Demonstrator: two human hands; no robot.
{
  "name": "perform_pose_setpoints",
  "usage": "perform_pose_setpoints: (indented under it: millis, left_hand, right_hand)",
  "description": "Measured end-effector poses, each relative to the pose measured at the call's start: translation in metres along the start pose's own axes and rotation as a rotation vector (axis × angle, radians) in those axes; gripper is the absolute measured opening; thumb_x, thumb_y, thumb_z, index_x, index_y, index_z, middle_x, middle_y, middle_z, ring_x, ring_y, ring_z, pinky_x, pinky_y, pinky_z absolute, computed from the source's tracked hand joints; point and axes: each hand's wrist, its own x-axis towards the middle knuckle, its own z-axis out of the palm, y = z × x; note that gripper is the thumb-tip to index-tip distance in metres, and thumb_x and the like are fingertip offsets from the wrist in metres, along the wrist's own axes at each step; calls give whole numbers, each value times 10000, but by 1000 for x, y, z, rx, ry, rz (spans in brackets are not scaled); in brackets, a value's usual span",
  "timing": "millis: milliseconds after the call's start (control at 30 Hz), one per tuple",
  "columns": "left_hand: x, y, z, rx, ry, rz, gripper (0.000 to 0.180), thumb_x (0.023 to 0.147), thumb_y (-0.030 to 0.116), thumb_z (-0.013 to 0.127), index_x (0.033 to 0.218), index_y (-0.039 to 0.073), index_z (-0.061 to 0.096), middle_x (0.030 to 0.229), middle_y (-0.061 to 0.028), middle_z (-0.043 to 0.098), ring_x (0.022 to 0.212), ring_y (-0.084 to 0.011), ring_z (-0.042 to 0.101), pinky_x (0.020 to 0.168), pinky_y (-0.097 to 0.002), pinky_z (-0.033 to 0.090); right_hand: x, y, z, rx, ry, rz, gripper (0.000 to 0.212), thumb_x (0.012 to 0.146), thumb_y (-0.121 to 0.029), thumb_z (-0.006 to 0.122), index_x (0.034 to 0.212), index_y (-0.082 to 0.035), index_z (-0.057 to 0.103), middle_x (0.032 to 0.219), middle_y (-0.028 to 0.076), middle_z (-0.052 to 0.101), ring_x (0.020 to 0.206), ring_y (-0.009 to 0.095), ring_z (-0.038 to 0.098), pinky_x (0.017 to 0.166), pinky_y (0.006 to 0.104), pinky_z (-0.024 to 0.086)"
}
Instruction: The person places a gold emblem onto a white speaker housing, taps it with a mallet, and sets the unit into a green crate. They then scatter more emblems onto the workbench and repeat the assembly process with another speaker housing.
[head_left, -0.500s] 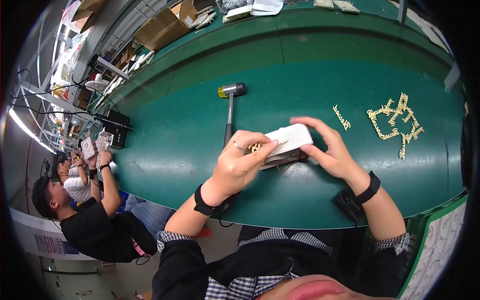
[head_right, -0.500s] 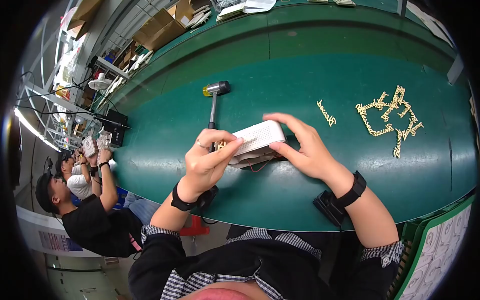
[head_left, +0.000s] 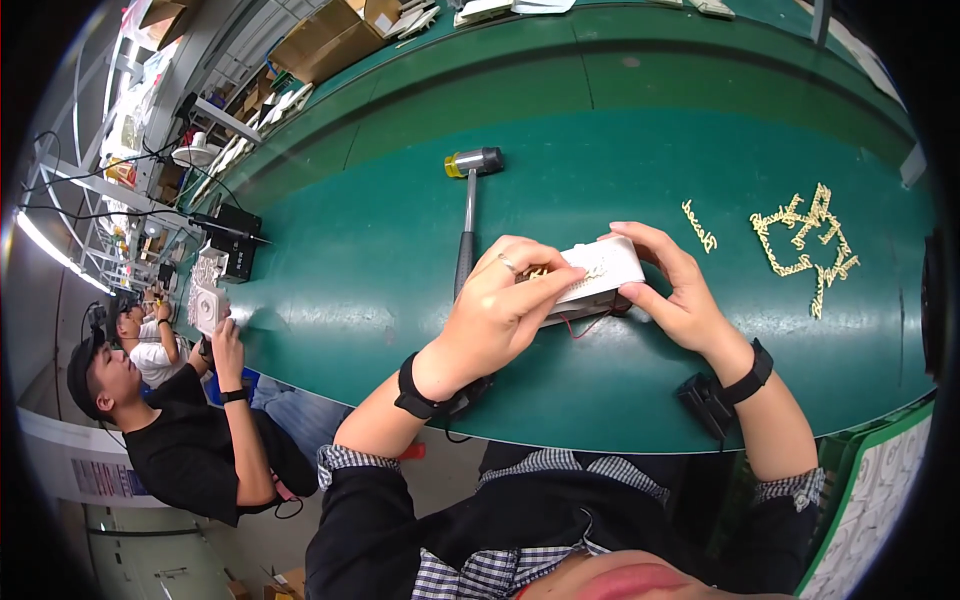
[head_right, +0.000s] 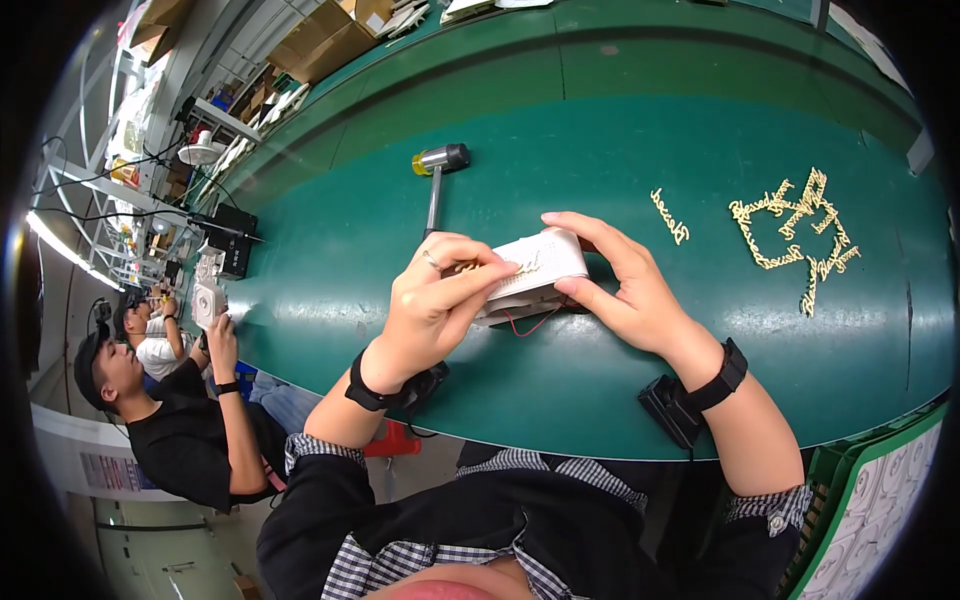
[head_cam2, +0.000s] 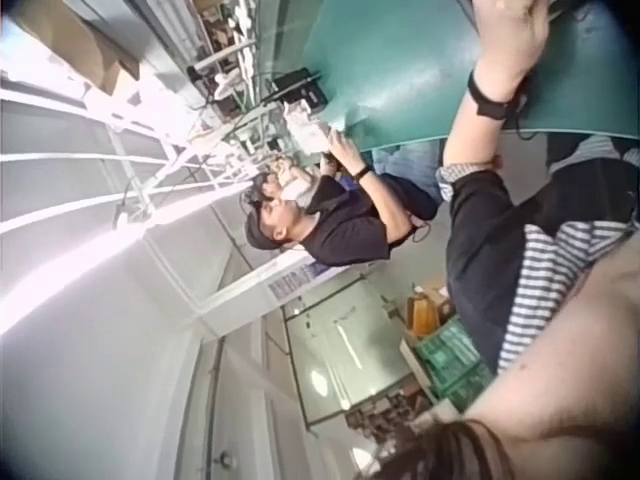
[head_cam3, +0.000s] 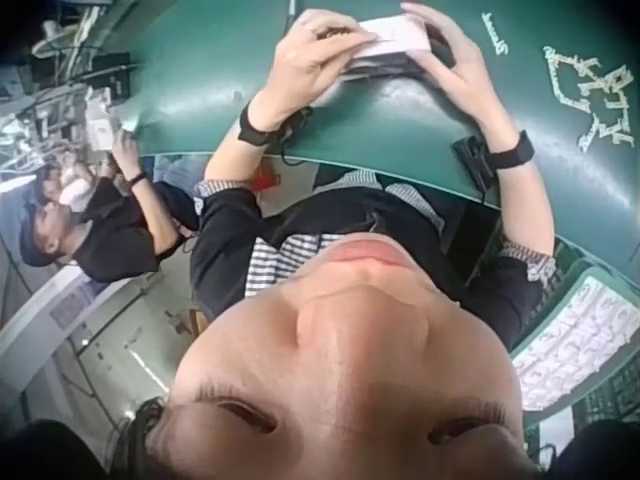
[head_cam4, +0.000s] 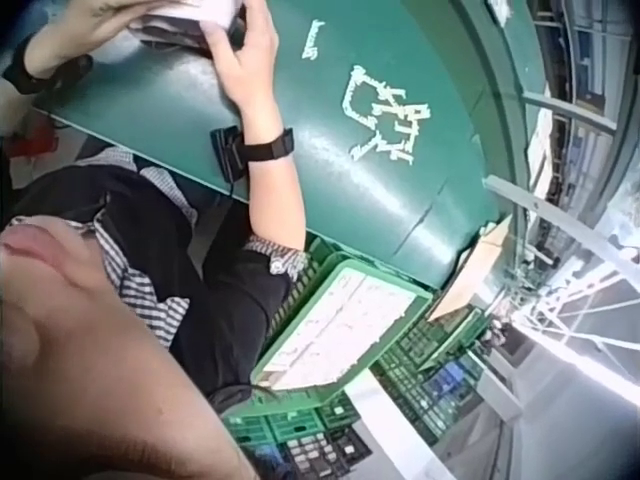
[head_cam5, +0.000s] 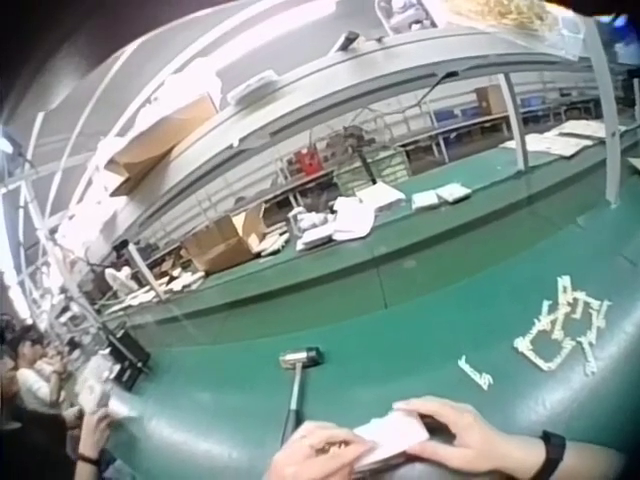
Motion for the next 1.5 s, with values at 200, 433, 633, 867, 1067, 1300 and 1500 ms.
perform_pose_setpoints:
  millis: [200, 433, 633, 867, 1067, 1300, 1500]
  left_hand:
    - [-9, 16, -19, 214, -173, 90, 389, 735, 90, 657, 1118, 46, 605, 1060, -88, 557, 940, -247, 531, 782, -370, 447]
    - [-47, -1, -45, 130, -182, -79, 573, 801, 262, 627, 1262, -13, 428, 1105, -151, 529, 1045, -305, 524, 866, -427, 428]
    - [-74, -27, -35, 273, -325, -771, 517, 811, 212, 608, 1209, -51, 411, 1101, -237, 511, 1059, -344, 518, 882, -406, 418]
    - [-77, -87, -62, 211, -135, -716, 396, 818, 185, 580, 1104, -66, 470, 821, -134, 522, 671, -234, 534, 590, -335, 435]
    - [-56, 23, -108, -454, 56, -964, 314, 957, 277, 409, 1003, -9, 529, 596, 50, 391, 447, -23, 318, 408, -181, 236]
    - [-69, 49, -100, -739, -244, -1110, 348, 967, 343, 381, 948, 8, 474, 575, 51, 365, 452, -19, 279, 406, -190, 225]
    - [-75, 52, -100, -843, -100, -1000, 347, 972, 336, 369, 926, 4, 459, 578, 44, 348, 469, -28, 281, 419, -192, 231]
  right_hand:
    - [1, -5, -3, -219, -118, -75, 303, 823, -57, 561, 1122, -57, 609, 1163, 158, 525, 1060, 279, 533, 927, 351, 406]
    - [-2, -15, 1, -267, -97, -68, 279, 819, -33, 547, 1084, -43, 633, 1159, 152, 514, 1044, 268, 537, 899, 341, 422]
    - [-5, -11, 12, -342, 247, -67, 293, 788, -10, 599, 1077, -39, 630, 1117, 131, 541, 1017, 249, 559, 869, 336, 456]
    - [-3, -3, 7, -237, 219, 39, 482, 789, -31, 625, 1246, 0, 475, 1210, 153, 516, 1135, 245, 516, 964, 355, 416]
    - [-3, 8, 0, -215, 172, 124, 580, 726, -18, 684, 1258, 5, 453, 1175, 150, 550, 1113, 235, 540, 962, 358, 427]
    - [-1, 7, 2, -173, 196, 132, 601, 697, -26, 715, 1242, 13, 464, 1153, 144, 565, 1098, 231, 550, 968, 355, 423]
    - [-1, 6, 3, -232, 203, 129, 611, 689, -41, 732, 1237, 15, 467, 1144, 142, 571, 1087, 227, 558, 962, 354, 428]
